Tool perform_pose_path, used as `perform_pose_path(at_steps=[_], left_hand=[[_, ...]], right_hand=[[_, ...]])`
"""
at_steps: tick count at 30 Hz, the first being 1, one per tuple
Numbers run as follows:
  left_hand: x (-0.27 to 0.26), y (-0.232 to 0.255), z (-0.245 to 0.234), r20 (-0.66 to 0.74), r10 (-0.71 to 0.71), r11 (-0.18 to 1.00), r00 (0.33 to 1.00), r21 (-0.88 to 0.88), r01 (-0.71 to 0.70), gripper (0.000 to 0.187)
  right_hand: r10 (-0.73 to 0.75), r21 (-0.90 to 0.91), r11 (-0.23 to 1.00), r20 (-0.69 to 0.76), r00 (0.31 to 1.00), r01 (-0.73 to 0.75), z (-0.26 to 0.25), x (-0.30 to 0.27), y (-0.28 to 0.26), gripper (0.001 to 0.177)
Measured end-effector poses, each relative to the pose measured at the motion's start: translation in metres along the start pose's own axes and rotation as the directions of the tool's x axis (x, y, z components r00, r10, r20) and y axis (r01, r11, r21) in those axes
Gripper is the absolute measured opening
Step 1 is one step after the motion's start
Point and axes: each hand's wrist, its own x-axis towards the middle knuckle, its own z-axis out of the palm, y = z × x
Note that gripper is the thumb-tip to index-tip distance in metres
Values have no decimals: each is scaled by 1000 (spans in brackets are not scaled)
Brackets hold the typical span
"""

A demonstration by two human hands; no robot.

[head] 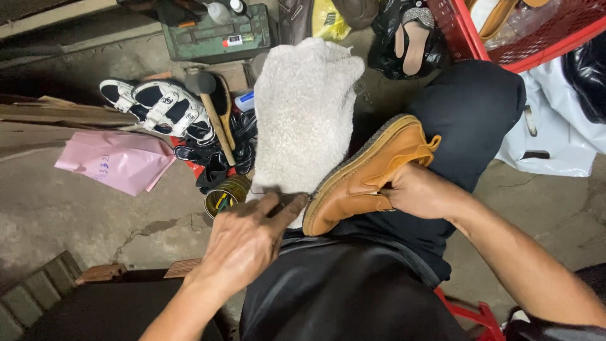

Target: Hand-sewing the sole of a leather shoe to repair it, including using a lighter to finish thread ends.

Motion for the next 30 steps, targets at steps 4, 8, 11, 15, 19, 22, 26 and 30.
perform_pose_path(at_steps=[4,8,11,15,19,22,26,30], left_hand=[[17,7,-1,-34,49,996,998,76,-47,59],[27,-2,8,37,27,992,999,-122,-22,27],[30,-14,8,80,34,991,996,-133,-23,38],[31,-19,-14,89,3,1000,996,28,-5,45],[6,-51,-25,-8,-213,971,977,107,213,62],[-29,-79,-30,32,-394,904,918,193,381,64],[-34,-71,-12,-43,-399,915,916,48,401,68],[-12,-58,12,-119,-330,944,937,-14,330,65]], right_hand=[[164,-150,974,-59,985,-171,-1,-8,-4,24],[133,-229,961,-120,984,-158,-2,-1,12,32],[159,-295,934,-161,974,-202,-3,9,8,35],[73,-334,932,-198,977,-138,-9,21,-10,24],[-12,-373,926,-207,978,-68,-12,23,-27,17],[-68,-397,917,-242,968,-35,-14,8,-31,12],[-170,-448,893,-267,949,34,-17,-23,-35,15],[-396,-658,751,-389,832,49,1,-47,-29,16]])
